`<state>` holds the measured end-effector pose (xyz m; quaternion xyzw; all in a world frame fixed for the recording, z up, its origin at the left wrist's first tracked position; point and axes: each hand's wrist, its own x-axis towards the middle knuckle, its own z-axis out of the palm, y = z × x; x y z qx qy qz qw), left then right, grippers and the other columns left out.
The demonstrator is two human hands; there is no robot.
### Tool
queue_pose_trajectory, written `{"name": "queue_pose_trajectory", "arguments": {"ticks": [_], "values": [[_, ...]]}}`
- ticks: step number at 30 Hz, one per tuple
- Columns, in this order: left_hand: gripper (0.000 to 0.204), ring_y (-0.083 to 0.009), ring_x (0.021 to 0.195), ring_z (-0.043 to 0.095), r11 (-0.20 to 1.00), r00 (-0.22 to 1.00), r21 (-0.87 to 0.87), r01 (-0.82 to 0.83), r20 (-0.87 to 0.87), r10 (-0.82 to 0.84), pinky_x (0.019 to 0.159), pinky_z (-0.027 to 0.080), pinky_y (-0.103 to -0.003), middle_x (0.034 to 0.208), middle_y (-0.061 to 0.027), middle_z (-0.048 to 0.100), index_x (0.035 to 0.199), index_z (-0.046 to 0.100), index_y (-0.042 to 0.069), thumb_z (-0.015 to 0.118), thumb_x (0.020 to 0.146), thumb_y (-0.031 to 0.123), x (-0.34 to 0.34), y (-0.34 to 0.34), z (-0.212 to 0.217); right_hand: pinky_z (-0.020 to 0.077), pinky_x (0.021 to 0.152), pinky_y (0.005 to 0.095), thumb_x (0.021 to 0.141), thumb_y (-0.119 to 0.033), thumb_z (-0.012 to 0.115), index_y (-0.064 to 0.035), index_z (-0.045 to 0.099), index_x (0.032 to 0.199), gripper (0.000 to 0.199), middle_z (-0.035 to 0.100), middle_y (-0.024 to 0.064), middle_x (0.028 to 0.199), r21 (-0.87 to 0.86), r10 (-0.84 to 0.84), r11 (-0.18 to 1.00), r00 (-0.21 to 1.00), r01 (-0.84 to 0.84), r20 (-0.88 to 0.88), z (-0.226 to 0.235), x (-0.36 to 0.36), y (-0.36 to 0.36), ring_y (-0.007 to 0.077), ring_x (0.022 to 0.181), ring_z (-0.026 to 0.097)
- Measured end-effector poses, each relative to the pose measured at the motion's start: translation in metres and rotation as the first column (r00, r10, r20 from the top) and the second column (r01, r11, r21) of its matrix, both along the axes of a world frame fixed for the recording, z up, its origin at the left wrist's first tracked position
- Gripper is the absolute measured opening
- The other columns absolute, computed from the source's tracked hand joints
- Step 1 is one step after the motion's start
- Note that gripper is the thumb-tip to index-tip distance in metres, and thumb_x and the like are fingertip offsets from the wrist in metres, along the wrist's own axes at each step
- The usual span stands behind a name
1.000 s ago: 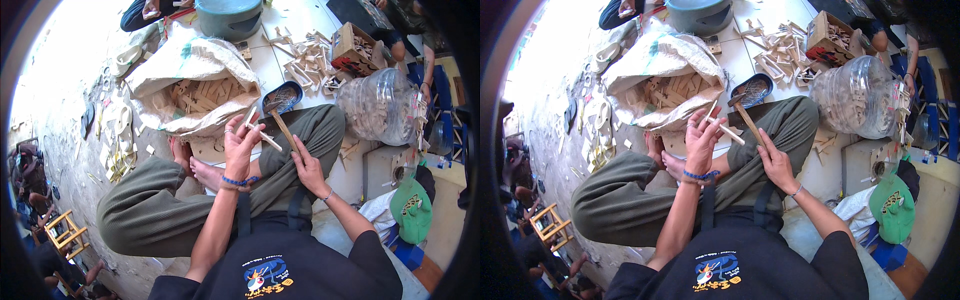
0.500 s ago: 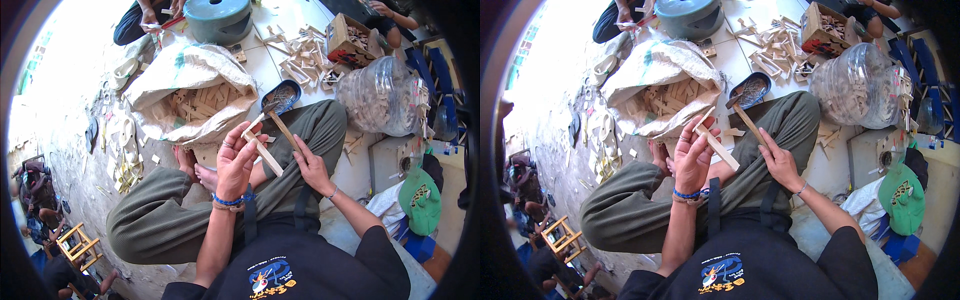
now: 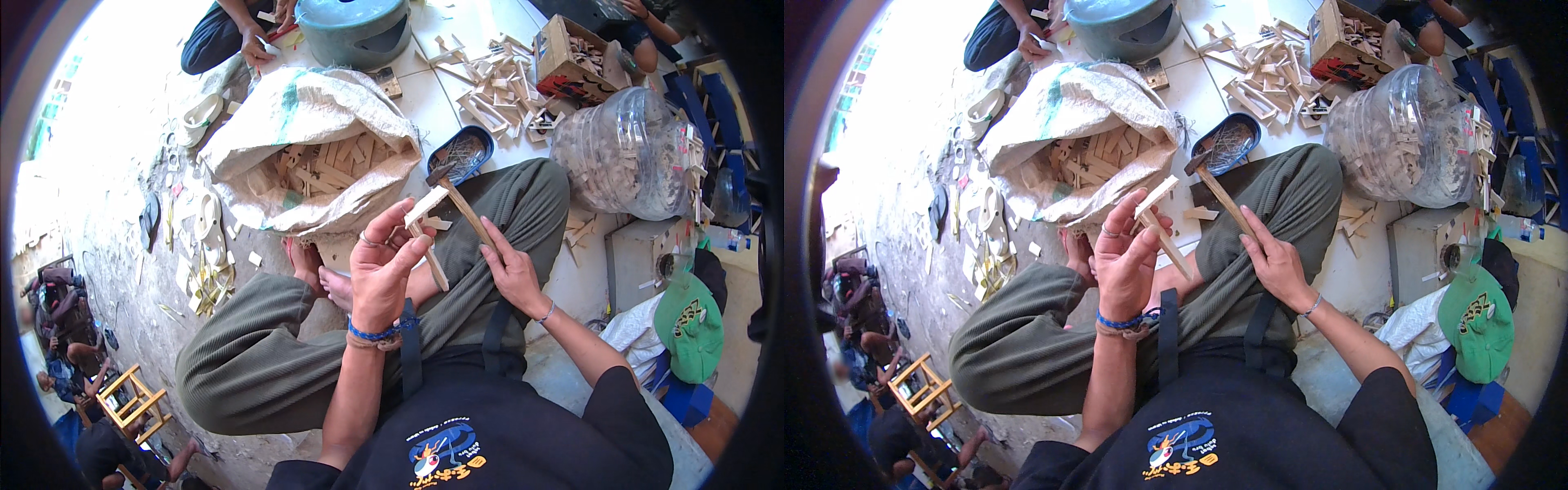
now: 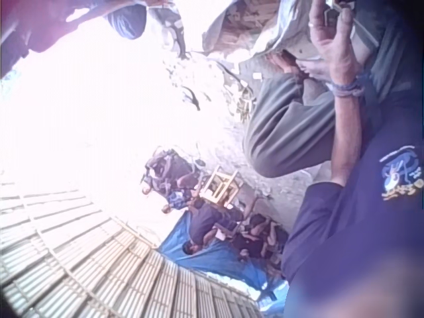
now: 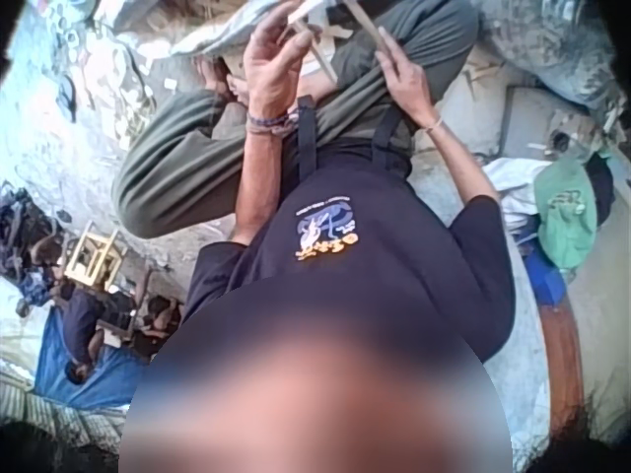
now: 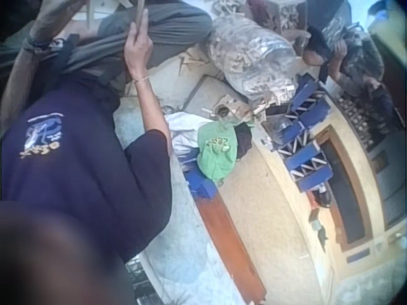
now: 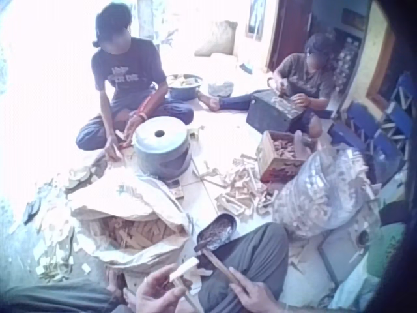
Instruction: The person sits on the floor and repeatedly picks small wooden pieces from a sack, places a nail on them, and hammers the nail in. They handle the wood and hammer one at a time, occasionally adjusting the piece before striking.
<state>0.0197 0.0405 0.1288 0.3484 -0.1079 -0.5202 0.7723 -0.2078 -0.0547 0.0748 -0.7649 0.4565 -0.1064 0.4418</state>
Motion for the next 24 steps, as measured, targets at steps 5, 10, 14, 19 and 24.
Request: {"name": "queue_pose_trajectory", "arguments": {"ticks": [5,10,14,19,24], "values": [[0.056,-0.0228,0.109,0.068,1.000,0.980,0.014,0.018,0.196,-0.020,0.100,0.055,-0.038,0.130,-0.0136,0.066,0.145,0.053,0.000,0.072,0.093,-0.005,0.001,0.001,0.006,0.0512,0.064,0.0389,0.105,-0.024,0.063,-0.0172,0.050,0.153,0.050,0.065,0.0217,0.077,0.017,-0.042,0.999,0.999,0.041,0.031,0.000,0.000,0.001,0.0334,0.065,0.066],[0.050,-0.0184,0.114,0.064,0.999,0.934,0.028,0.042,0.353,-0.049,0.100,0.052,-0.033,0.123,-0.0081,0.063,0.136,0.061,-0.001,0.075,0.089,-0.010,0.007,0.006,0.013,0.0501,0.064,0.0315,0.103,-0.026,0.067,-0.0065,0.062,0.135,0.038,0.065,0.0104,0.073,0.095,-0.078,0.993,0.990,0.067,0.116,0.017,0.006,-0.006,0.0152,0.064,0.064],[0.040,-0.0196,0.111,0.066,0.995,0.772,0.078,0.065,0.628,-0.100,0.097,0.052,-0.033,0.123,-0.0117,0.067,0.124,0.071,-0.001,0.079,0.085,-0.007,0.013,0.006,0.019,0.0387,0.055,0.0215,0.101,-0.033,0.071,-0.0079,0.065,0.131,0.039,0.059,-0.0066,0.072,0.499,-0.154,0.867,0.941,-0.018,0.301,0.058,0.017,-0.023,0.0008,0.062,0.050],[0.039,-0.0219,0.106,0.069,0.967,0.581,0.198,0.157,0.774,-0.253,0.091,0.053,-0.034,0.115,-0.0130,0.074,0.121,0.076,0.004,0.083,0.082,-0.002,0.013,0.006,0.034,0.0386,0.057,0.0176,0.092,-0.029,0.083,-0.0053,0.066,0.125,0.045,0.057,-0.0061,0.084,0.667,-0.206,0.727,0.874,-0.164,0.440,0.102,0.043,-0.036,-0.0003,0.065,0.050],[0.038,-0.0213,0.101,0.071,0.967,0.349,0.235,0.100,0.902,-0.256,0.092,0.053,-0.031,0.113,-0.0136,0.075,0.117,0.074,0.000,0.082,0.080,-0.006,0.021,0.008,0.043,0.0503,0.075,0.0254,0.089,-0.016,0.085,-0.0037,0.071,0.112,0.030,0.064,-0.0024,0.088,0.347,-0.016,0.920,0.868,-0.181,0.496,0.111,0.053,-0.037,0.0076,0.083,0.061]]}}
